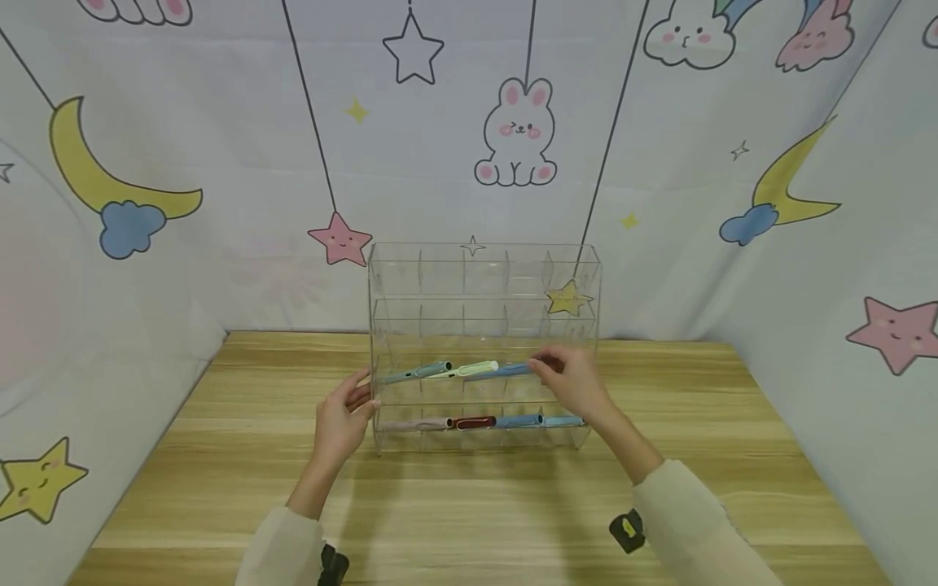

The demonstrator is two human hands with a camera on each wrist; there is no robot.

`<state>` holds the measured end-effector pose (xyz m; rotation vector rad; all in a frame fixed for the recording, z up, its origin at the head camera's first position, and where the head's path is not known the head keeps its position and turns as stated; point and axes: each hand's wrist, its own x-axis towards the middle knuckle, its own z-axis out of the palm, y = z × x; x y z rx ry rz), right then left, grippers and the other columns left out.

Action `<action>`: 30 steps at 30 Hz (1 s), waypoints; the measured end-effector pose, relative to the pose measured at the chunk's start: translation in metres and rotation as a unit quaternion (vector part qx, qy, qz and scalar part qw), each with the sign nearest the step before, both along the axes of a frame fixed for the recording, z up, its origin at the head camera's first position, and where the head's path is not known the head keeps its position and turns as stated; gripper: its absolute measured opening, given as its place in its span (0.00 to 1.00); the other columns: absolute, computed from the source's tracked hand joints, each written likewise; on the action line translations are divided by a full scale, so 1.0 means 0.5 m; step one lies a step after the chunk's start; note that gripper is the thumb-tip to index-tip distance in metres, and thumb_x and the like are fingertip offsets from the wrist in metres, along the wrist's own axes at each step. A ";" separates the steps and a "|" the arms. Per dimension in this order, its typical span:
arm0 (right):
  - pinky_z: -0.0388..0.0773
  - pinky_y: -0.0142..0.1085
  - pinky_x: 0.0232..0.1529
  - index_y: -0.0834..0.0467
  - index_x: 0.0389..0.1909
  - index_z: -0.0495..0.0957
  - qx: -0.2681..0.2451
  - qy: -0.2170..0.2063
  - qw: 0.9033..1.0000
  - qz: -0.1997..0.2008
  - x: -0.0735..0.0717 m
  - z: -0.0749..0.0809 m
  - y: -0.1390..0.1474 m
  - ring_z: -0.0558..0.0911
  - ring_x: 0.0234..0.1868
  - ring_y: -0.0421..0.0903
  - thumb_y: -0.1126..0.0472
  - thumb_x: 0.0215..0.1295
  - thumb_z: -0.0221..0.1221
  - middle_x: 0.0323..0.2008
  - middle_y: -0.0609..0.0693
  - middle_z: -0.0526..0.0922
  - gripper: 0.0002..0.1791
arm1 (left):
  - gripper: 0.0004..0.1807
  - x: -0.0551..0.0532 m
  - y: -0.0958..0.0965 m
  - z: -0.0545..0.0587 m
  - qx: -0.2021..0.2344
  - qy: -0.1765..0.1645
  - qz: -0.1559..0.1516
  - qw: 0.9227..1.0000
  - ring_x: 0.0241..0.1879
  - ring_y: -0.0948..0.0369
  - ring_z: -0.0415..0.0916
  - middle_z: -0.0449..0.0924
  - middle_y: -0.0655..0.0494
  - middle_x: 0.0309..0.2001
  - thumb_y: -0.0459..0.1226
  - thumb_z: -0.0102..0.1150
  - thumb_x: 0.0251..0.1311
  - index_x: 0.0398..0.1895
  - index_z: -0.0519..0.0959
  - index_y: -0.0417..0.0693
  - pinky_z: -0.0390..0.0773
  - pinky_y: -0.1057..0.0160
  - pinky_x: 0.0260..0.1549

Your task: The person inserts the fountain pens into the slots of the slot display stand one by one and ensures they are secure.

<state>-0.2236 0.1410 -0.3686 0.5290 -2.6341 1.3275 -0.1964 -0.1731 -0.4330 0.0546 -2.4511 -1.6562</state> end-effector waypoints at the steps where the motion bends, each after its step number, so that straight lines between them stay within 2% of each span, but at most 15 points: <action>1: 0.77 0.29 0.22 0.67 0.36 0.80 0.001 0.000 1.000 0.001 0.000 -0.001 -0.001 0.79 0.23 0.49 0.65 0.61 0.58 0.26 0.53 0.81 0.08 | 0.28 0.000 0.000 0.000 0.000 0.000 0.000 1.000 0.47 0.45 0.75 0.76 0.33 0.47 0.21 0.58 0.52 0.59 0.68 0.35 0.78 0.57 0.44; 5: 0.78 0.29 0.25 0.69 0.41 0.78 0.009 -0.005 1.000 0.002 0.001 -0.005 -0.001 0.80 0.26 0.52 0.64 0.62 0.57 0.29 0.55 0.81 0.12 | 0.28 0.001 0.000 -0.001 0.000 0.001 -0.001 1.000 0.47 0.45 0.75 0.76 0.34 0.47 0.21 0.58 0.52 0.59 0.68 0.35 0.78 0.58 0.44; 7: 0.78 0.30 0.27 0.68 0.42 0.78 0.010 -0.009 1.000 -0.005 0.002 -0.005 0.000 0.79 0.28 0.49 0.63 0.63 0.57 0.31 0.55 0.81 0.13 | 0.28 0.000 -0.001 -0.001 0.001 0.001 -0.001 1.000 0.47 0.45 0.75 0.76 0.34 0.47 0.21 0.58 0.52 0.59 0.68 0.35 0.78 0.58 0.43; 10: 0.78 0.31 0.29 0.67 0.41 0.79 0.005 -0.014 1.000 -0.020 0.005 -0.004 0.001 0.78 0.29 0.45 0.61 0.63 0.57 0.30 0.53 0.81 0.12 | 0.28 0.000 -0.001 -0.002 0.001 0.001 -0.001 1.000 0.47 0.45 0.75 0.76 0.34 0.47 0.21 0.58 0.52 0.59 0.68 0.35 0.78 0.58 0.43; 13: 0.77 0.31 0.27 0.65 0.37 0.80 0.005 -0.018 0.999 -0.028 0.006 -0.005 0.004 0.77 0.27 0.44 0.60 0.64 0.57 0.28 0.52 0.80 0.12 | 0.27 -0.001 -0.001 -0.003 0.001 0.001 0.001 1.000 0.47 0.45 0.75 0.76 0.34 0.47 0.21 0.58 0.52 0.59 0.68 0.35 0.78 0.58 0.43; 17: 0.77 0.30 0.25 0.65 0.37 0.79 0.010 -0.017 1.000 -0.022 0.008 -0.008 0.006 0.77 0.24 0.45 0.60 0.64 0.56 0.27 0.51 0.80 0.11 | 0.27 -0.001 -0.001 -0.004 0.000 0.004 0.002 1.000 0.47 0.45 0.76 0.76 0.34 0.47 0.21 0.58 0.52 0.59 0.69 0.35 0.78 0.58 0.43; 26: 0.77 0.31 0.28 0.66 0.40 0.78 0.015 0.007 1.000 -0.008 0.015 -0.013 0.012 0.76 0.27 0.43 0.65 0.62 0.57 0.29 0.52 0.80 0.09 | 0.27 -0.001 -0.001 -0.008 -0.004 0.006 0.000 1.000 0.47 0.45 0.75 0.76 0.33 0.47 0.21 0.58 0.53 0.59 0.68 0.35 0.78 0.58 0.43; 30: 0.77 0.32 0.31 0.65 0.43 0.78 0.015 0.007 1.000 -0.006 0.021 -0.013 0.021 0.76 0.30 0.43 0.63 0.62 0.58 0.30 0.50 0.79 0.11 | 0.27 -0.001 0.000 -0.008 0.000 0.004 -0.001 1.000 0.47 0.44 0.75 0.75 0.33 0.47 0.21 0.57 0.53 0.59 0.68 0.35 0.78 0.59 0.44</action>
